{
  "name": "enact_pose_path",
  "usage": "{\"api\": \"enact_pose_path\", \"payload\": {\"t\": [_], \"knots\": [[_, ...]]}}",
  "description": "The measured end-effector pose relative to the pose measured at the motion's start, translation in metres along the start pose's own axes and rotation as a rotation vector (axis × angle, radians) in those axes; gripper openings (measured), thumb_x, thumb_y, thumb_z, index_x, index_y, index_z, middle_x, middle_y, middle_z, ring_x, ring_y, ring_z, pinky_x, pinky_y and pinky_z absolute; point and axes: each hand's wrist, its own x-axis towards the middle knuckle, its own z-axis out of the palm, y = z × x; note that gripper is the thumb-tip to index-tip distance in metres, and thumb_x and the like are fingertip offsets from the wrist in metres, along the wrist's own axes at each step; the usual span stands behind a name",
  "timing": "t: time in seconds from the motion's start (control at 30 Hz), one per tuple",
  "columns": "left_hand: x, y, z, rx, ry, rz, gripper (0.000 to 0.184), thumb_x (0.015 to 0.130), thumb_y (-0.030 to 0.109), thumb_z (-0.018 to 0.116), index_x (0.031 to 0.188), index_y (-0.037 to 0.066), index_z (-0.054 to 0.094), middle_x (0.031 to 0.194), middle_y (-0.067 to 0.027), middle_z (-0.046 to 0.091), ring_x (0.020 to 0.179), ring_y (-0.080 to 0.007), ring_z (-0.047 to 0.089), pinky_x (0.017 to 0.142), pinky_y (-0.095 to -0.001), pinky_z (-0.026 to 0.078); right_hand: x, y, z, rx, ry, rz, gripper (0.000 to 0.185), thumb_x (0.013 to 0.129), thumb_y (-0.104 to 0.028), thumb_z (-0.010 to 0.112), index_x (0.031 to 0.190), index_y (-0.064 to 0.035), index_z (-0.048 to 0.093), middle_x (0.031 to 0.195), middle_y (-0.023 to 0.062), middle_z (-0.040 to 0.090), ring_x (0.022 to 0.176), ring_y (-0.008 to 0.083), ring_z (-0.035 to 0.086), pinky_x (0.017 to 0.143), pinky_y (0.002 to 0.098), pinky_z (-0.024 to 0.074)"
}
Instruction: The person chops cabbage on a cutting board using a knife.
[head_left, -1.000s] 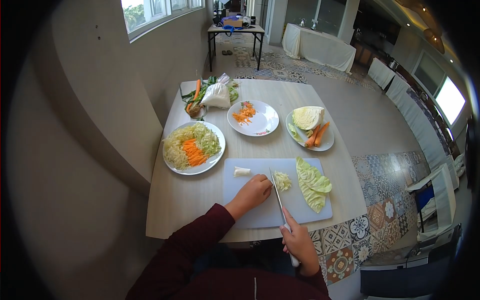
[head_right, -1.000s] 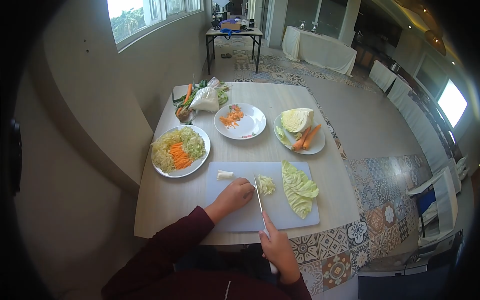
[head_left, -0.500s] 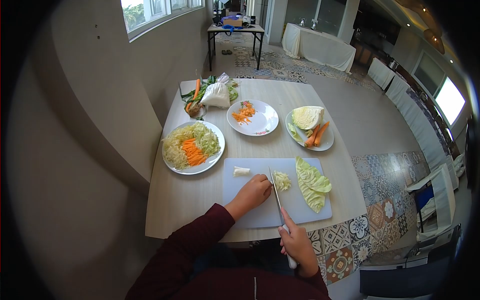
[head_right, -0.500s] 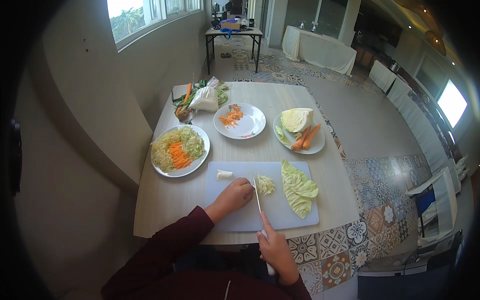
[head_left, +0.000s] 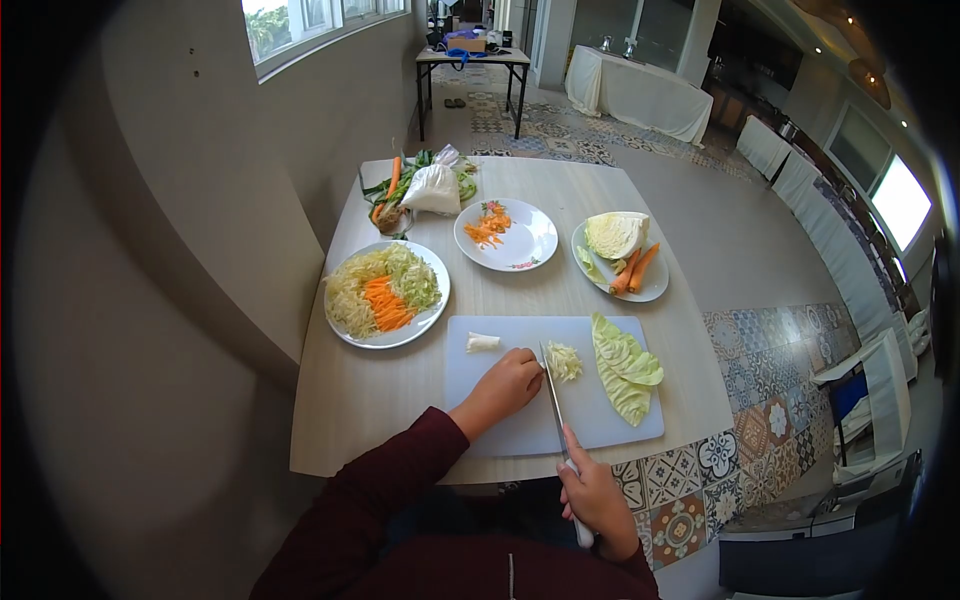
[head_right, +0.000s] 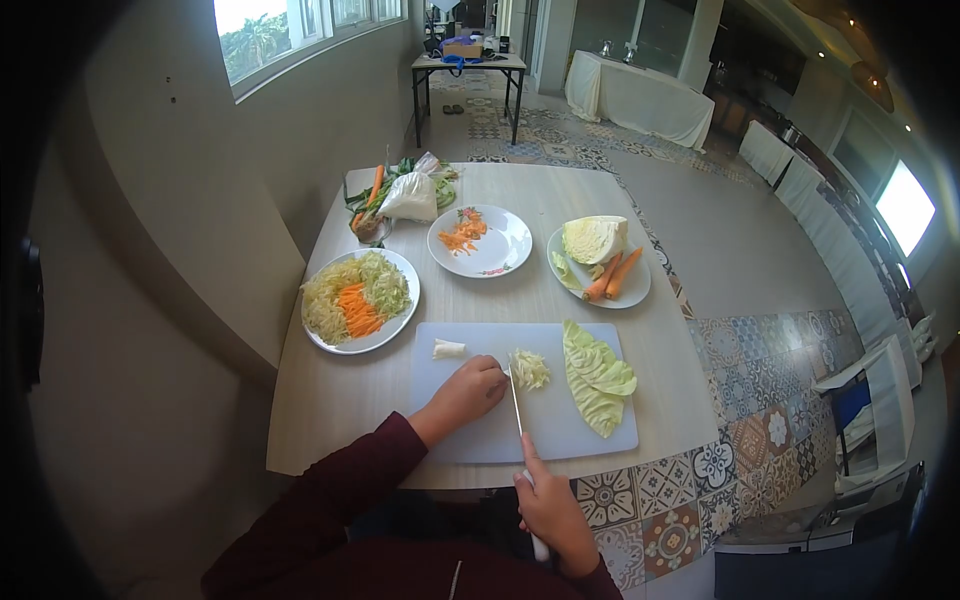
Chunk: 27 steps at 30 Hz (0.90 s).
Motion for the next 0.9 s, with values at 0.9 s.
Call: {"api": "enact_pose_path", "payload": {"t": [0.9], "knots": [[0.0,0.0,0.001,0.009,0.017,0.035,0.006,0.084,0.003,0.067,0.08,-0.002,0.066,0.086,-0.0153,0.06,0.086,-0.0347,0.059,0.078,-0.0431,0.051,0.037,-0.003,0.004,0.007,0.043,-0.024,0.063,0.101,-0.014,0.048,0.16,-0.0122,0.027,0.061,0.0062,0.054,0.045,0.0142,0.055,0.046,0.031,0.0529]]}}
